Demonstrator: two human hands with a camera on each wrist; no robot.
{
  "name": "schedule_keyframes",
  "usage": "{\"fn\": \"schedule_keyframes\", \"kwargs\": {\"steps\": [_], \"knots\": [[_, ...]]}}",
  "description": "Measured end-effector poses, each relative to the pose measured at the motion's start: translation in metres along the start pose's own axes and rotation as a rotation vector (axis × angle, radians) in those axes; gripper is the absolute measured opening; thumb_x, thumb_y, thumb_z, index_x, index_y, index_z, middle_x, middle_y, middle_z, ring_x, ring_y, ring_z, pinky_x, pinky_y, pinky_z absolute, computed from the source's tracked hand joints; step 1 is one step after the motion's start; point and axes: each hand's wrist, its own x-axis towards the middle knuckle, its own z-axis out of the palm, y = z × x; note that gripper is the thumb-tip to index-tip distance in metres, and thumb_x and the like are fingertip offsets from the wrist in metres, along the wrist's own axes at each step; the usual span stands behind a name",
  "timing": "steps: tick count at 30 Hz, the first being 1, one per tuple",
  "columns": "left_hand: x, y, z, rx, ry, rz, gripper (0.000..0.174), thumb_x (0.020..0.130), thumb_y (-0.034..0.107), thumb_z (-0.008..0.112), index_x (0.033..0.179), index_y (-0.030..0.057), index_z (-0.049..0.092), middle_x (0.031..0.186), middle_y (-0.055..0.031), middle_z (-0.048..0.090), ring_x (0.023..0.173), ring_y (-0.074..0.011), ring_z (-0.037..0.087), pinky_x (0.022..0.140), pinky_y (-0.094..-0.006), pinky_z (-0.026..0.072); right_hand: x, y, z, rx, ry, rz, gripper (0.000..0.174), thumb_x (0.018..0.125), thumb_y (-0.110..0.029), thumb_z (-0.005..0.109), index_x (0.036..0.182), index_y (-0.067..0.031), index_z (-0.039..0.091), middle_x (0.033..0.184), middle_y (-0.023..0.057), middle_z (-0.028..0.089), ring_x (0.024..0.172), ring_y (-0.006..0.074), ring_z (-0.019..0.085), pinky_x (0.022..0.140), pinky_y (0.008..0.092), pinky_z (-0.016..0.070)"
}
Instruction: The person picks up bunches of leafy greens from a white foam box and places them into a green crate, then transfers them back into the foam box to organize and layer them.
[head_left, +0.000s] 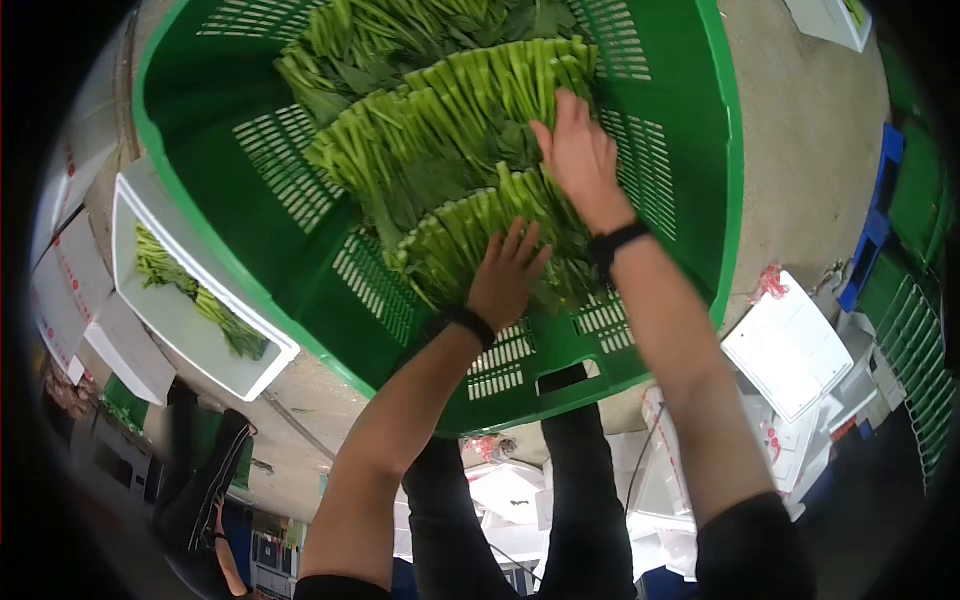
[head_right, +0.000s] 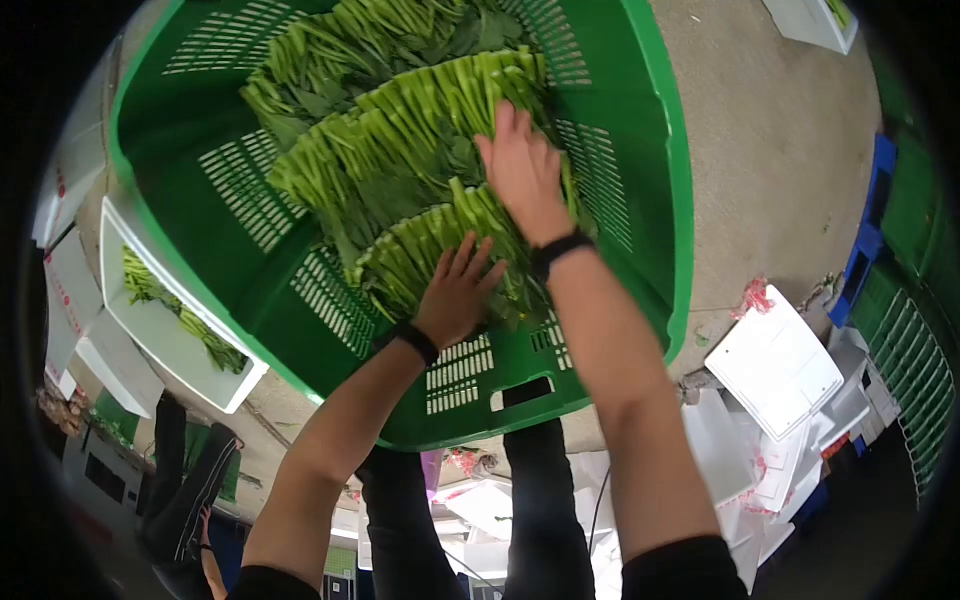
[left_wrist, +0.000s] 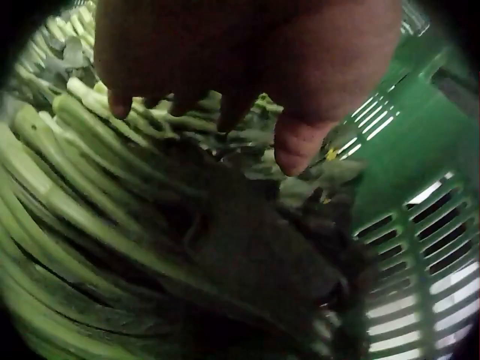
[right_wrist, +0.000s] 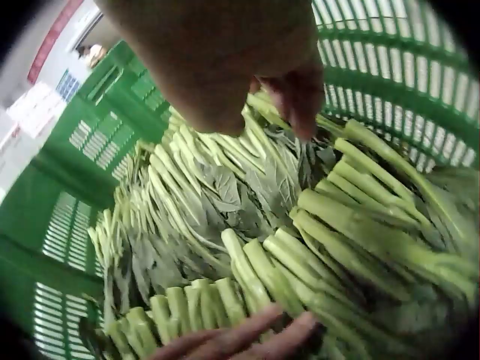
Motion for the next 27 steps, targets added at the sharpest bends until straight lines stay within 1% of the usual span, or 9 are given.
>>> {"fn": "schedule_keyframes", "kwargs": {"steps": [1,3,9,11,13,17,19,23,27], "knots": [[-0.014,0.0,-0.013,0.016,-0.004,-0.012,0.064,0.087,0.029,0.061,0.145,0.019,0.036,0.154,-0.0088,0.025,0.144,-0.0284,0.017,0.114,-0.052,0.0197,0.022,-0.001,-0.002,-0.122,-0.142,-0.031,0.034,0.089,-0.022,0.059,0.112,-0.005,0.039,0.101,0.0225,0.061,0.077,0.0439,0.064,0.066,0.053,0.0523],[-0.051,0.002,-0.043,-0.363,0.127,-0.033,0.063,0.084,0.024,0.065,0.141,0.0141,0.041,0.15,-0.0141,0.031,0.141,-0.0329,0.023,0.11,-0.052,0.0256,0.06,0.032,0.012,-0.127,-0.095,0.138,0.036,0.087,-0.03,0.061,0.102,-0.0075,0.038,0.096,0.019,0.061,0.078,0.0393,0.066,0.065,0.0463,0.055],[-0.186,-0.013,-0.137,-0.856,0.327,-0.285,0.057,0.08,0.01,0.069,0.134,0.0069,0.049,0.134,-0.0151,0.05,0.125,-0.0339,0.048,0.102,-0.0416,0.0407,0.032,-0.003,-0.01,-0.114,-0.169,0.279,0.068,0.085,-0.055,0.06,0.122,-0.0038,0.035,0.104,0.0268,0.063,0.085,0.0456,0.064,0.07,0.0551,0.0506],[-0.231,-0.024,-0.148,-0.966,0.497,-0.471,0.045,0.083,0.002,0.066,0.126,0.0045,0.055,0.119,-0.0148,0.059,0.11,-0.0284,0.058,0.091,-0.0351,0.0467,-0.01,-0.009,-0.02,0.054,0.014,0.082,0.067,0.084,-0.052,0.062,0.129,-0.0088,0.038,0.088,0.0245,0.066,0.081,0.0437,0.064,0.065,0.0522,0.0494],[-0.278,-0.042,-0.14,-1.05,0.565,-0.65,0.041,0.084,0.002,0.066,0.123,0.0035,0.056,0.114,-0.0117,0.061,0.106,-0.0224,0.059,0.088,-0.0323,0.0469,-0.063,-0.022,-0.052,0.191,-0.139,0.089,0.059,0.085,-0.046,0.064,0.129,-0.0111,0.045,0.083,0.0196,0.066,0.072,0.039,0.064,0.062,0.0474,0.0486],[-0.38,-0.083,-0.105,-1.289,0.656,-0.986,0.032,0.09,0.008,0.062,0.121,0.0007,0.057,0.102,-0.0057,0.062,0.092,-0.0126,0.058,0.083,-0.0269,0.047,-0.173,-0.061,-0.103,0.391,-0.366,0.098,0.044,0.086,-0.036,0.068,0.117,-0.006,0.056,0.084,0.0107,0.065,0.075,0.0241,0.063,0.068,0.035,0.0491],[-0.438,-0.104,-0.076,-1.251,0.635,-1.037,0.033,0.09,0.01,0.063,0.121,0.0002,0.057,0.1,-0.0054,0.062,0.091,-0.0121,0.058,0.082,-0.0267,0.0472,-0.219,-0.084,-0.104,0.508,-0.328,0.076,0.041,0.086,-0.031,0.069,0.115,-0.0061,0.057,0.082,0.0093,0.064,0.072,0.0195,0.061,0.066,0.0337,0.0486],[-0.557,-0.116,-0.027,-1.193,0.49,-1.275,0.039,0.087,0.018,0.065,0.12,-0.0017,0.058,0.09,-0.0055,0.064,0.085,-0.013,0.059,0.078,-0.0265,0.0476,-0.265,-0.183,-0.14,0.61,-0.532,0.159,0.037,0.085,-0.029,0.07,0.113,-0.0077,0.058,0.085,0.0086,0.064,0.071,0.0159,0.061,0.064,0.0324,0.0486],[-0.632,-0.114,-0.009,-1.125,0.5,-1.462,0.04,0.085,0.02,0.066,0.118,-0.0012,0.06,0.1,-0.0103,0.066,0.092,-0.0176,0.062,0.083,-0.0301,0.0481,-0.283,-0.248,-0.11,0.674,-0.595,0.115,0.034,0.086,-0.028,0.069,0.111,-0.0063,0.059,0.087,0.0078,0.064,0.072,0.0158,0.061,0.067,0.0312,0.049]]}}
